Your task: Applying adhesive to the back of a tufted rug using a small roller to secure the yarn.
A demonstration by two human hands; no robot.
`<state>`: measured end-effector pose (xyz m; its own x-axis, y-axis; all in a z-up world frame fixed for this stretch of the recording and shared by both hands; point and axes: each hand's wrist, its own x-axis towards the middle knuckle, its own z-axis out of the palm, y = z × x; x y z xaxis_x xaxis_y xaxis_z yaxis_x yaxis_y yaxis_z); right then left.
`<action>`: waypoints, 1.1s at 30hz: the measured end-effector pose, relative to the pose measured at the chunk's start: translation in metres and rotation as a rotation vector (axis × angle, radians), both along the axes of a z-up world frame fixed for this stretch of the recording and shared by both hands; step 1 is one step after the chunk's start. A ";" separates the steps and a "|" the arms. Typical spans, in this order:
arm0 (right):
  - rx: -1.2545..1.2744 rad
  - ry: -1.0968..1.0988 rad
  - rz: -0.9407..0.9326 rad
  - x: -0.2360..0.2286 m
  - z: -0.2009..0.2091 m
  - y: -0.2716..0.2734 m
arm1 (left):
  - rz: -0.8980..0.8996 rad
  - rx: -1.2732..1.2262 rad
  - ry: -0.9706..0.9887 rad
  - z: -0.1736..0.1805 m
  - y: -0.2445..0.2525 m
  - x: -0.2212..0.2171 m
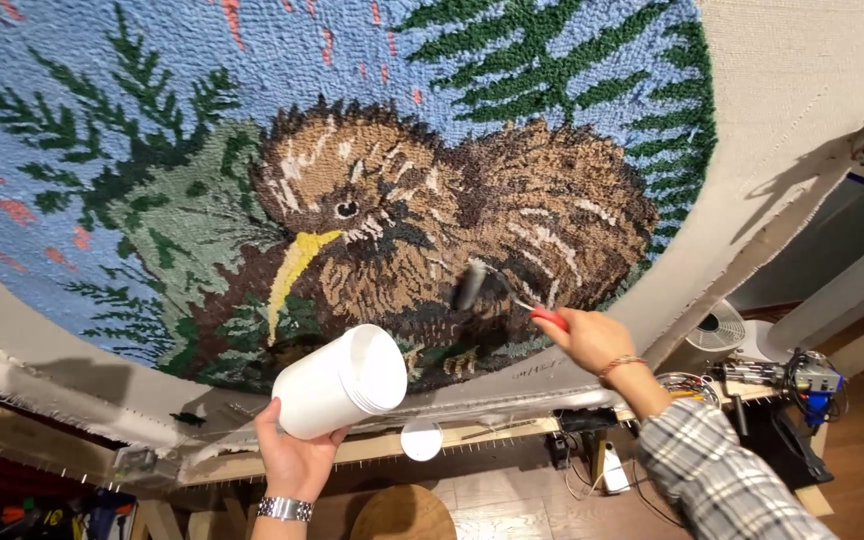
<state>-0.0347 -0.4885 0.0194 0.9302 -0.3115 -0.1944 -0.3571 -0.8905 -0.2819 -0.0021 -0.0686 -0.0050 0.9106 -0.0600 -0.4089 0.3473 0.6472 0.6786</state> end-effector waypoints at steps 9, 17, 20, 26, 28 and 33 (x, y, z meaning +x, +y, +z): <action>-0.031 0.055 -0.089 -0.029 0.019 -0.017 | 0.015 -0.004 0.046 0.006 -0.020 -0.014; -0.059 -0.032 0.040 0.002 -0.016 0.000 | 0.023 0.019 0.031 0.002 -0.033 -0.019; -0.046 0.027 -0.039 -0.027 -0.022 -0.037 | 0.027 0.027 0.028 0.000 -0.036 -0.023; -0.065 -0.004 -0.132 -0.039 -0.039 -0.049 | 0.050 0.060 0.014 0.005 -0.039 -0.036; 0.013 0.010 -0.111 -0.030 -0.028 -0.021 | 0.047 0.055 0.002 0.002 -0.041 -0.039; 0.007 -0.149 0.025 0.000 -0.068 -0.007 | 0.001 0.106 -0.028 -0.016 -0.053 -0.031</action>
